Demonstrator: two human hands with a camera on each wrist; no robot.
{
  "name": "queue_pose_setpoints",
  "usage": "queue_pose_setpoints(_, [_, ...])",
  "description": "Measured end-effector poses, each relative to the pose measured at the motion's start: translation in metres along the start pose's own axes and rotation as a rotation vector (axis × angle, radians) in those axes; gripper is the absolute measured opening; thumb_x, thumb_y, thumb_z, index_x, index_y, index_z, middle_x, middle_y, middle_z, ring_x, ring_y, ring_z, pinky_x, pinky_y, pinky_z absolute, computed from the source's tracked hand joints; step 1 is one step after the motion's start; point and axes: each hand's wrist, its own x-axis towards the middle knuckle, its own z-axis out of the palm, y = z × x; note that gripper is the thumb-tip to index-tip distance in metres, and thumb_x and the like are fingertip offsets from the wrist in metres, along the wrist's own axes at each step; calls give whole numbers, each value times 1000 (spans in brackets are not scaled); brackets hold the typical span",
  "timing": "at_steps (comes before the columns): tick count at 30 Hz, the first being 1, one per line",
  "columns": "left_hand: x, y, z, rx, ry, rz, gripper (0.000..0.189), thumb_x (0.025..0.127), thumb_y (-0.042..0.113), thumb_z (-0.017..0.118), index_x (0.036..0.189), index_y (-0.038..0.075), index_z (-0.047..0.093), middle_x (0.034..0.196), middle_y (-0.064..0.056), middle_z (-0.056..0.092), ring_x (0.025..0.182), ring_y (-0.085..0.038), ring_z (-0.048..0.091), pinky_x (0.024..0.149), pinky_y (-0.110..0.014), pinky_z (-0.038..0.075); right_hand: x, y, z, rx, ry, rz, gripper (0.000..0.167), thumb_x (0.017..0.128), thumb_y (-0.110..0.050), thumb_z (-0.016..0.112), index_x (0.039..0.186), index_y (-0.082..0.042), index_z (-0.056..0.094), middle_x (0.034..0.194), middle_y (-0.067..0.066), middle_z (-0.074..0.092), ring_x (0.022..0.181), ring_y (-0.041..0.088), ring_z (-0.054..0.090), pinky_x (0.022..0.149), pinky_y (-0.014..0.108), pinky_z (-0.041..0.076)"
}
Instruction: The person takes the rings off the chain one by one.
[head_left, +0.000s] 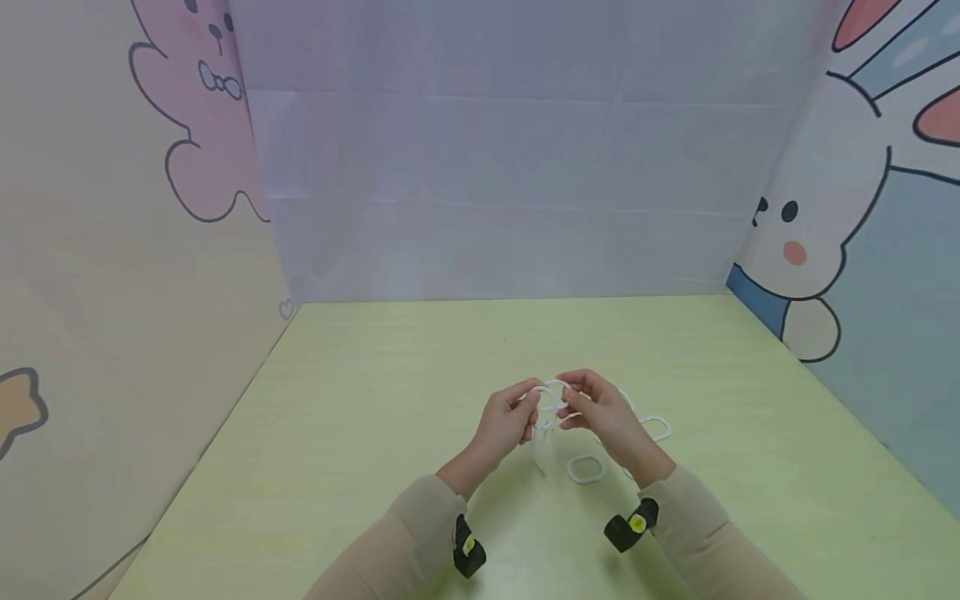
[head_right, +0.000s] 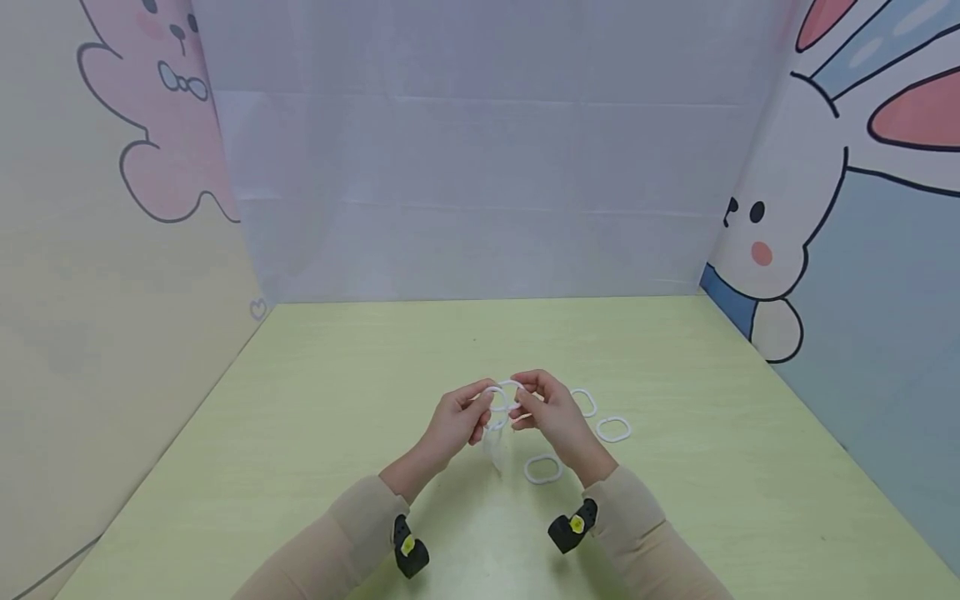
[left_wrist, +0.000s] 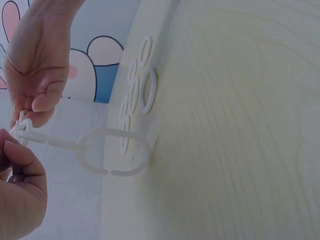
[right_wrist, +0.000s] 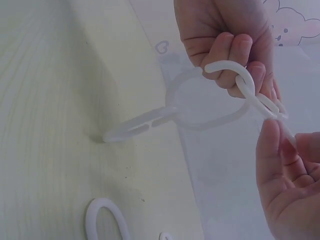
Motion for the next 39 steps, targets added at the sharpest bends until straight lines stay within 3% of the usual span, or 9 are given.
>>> queue_pose_setpoints(10, [16,-28,-1,-23,7,-2,25,96,13,51,116,1,59,59,-1,46,42,-7,38,40,-18,33,1,0,2,13,9,-16,31,96,0,45,124,12,39,98,13,48,78,15,60,74,30,51])
queue_pose_setpoints(17, [18,-29,1,-20,17,-8,24,96,16,52,115,4,61,60,-1,48,42,-8,39,40,-18,34,1,1,4,50,49,-16,30,95,1,47,122,12,42,98,15,47,73,15,62,69,29,52])
queue_pose_setpoints(24, [18,-29,0,-26,24,-19,23,95,16,53,114,6,63,60,-1,50,43,-7,41,41,-18,35,1,2,1,43,26,-6,33,95,-3,48,125,11,41,98,13,48,76,15,63,71,29,52])
queue_pose_setpoints(39, [21,-29,-1,-53,13,2,26,95,13,53,116,0,60,61,-1,52,43,-6,42,40,-17,35,3,10,-11,5,59,37,34,96,-5,48,126,10,41,97,11,52,77,15,63,72,29,52])
